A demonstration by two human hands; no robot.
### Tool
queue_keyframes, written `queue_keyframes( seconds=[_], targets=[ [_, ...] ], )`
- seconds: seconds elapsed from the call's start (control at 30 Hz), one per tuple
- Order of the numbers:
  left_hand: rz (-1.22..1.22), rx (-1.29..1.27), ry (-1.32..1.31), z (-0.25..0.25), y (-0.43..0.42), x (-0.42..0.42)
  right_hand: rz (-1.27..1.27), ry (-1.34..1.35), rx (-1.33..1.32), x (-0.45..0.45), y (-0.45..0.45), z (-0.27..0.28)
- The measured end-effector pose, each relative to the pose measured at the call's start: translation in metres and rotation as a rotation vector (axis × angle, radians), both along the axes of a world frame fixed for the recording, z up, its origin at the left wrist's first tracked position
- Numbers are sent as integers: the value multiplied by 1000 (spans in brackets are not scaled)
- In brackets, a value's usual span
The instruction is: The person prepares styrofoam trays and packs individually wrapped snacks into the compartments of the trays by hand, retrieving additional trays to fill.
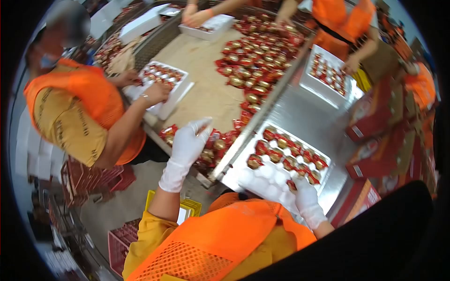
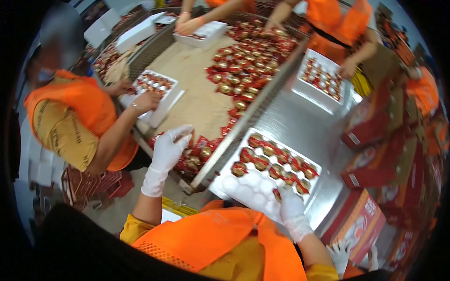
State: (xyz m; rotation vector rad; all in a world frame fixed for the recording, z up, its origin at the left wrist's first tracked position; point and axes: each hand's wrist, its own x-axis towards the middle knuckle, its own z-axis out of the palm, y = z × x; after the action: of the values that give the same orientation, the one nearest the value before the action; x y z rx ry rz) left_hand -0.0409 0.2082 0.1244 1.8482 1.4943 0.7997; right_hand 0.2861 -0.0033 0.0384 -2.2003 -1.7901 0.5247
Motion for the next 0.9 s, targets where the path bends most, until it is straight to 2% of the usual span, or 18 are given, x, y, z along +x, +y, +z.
queue_keyframes(
  seconds=[0.07,0.13,0.23,0.27,0.3,0.37,0.43,0.47,0.53,0.57,0.6,0.63,0.67,0.7,0.77,0.8,0.83,0.9],
  targets=[
    [99,94,172,9,15,-29,66,1,1,6,0,-4],
    [117,-5,325,-3,25,-50,106,-10,-11,7,10,1],
    [-144,-171,533,-15,31,-56,105,-109,-208,4,21,4],
    [-305,-98,581,-29,33,-60,149,-185,-207,6,23,-1],
    [-452,-256,488,-40,35,-61,190,-263,-207,6,26,-3],
    [-679,-89,604,-40,23,-45,260,-322,-173,1,41,18],
    [-882,-218,1012,-60,19,-22,405,-408,-558,-21,68,70],
    [-939,-280,1047,-63,24,-14,400,-444,-678,-33,86,87],
    [-963,-297,1019,-73,31,-11,360,-93,-191,-53,107,106],
    [-993,-304,1003,-75,36,-13,312,83,-125,-84,128,132],
    [-1004,-374,967,-66,40,-18,335,357,-22,-94,143,122],
    [-995,-364,967,-51,43,-27,369,419,-43,-114,162,126],
    [-818,-337,700,-32,44,-42,430,469,-1,-131,179,119],
    [-642,-307,436,-13,43,-56,556,350,-62,-144,200,108],
    [-443,-442,-53,18,44,-81,676,144,-322,-179,232,95],
    [-326,-658,-563,23,35,-88,786,52,-392,-193,248,71],
    [-318,-643,-560,14,26,-90,841,-67,-594,-209,262,60],
    [-285,-666,-1168,-16,11,-89,926,-294,-739,-222,275,-8]
  ],
)
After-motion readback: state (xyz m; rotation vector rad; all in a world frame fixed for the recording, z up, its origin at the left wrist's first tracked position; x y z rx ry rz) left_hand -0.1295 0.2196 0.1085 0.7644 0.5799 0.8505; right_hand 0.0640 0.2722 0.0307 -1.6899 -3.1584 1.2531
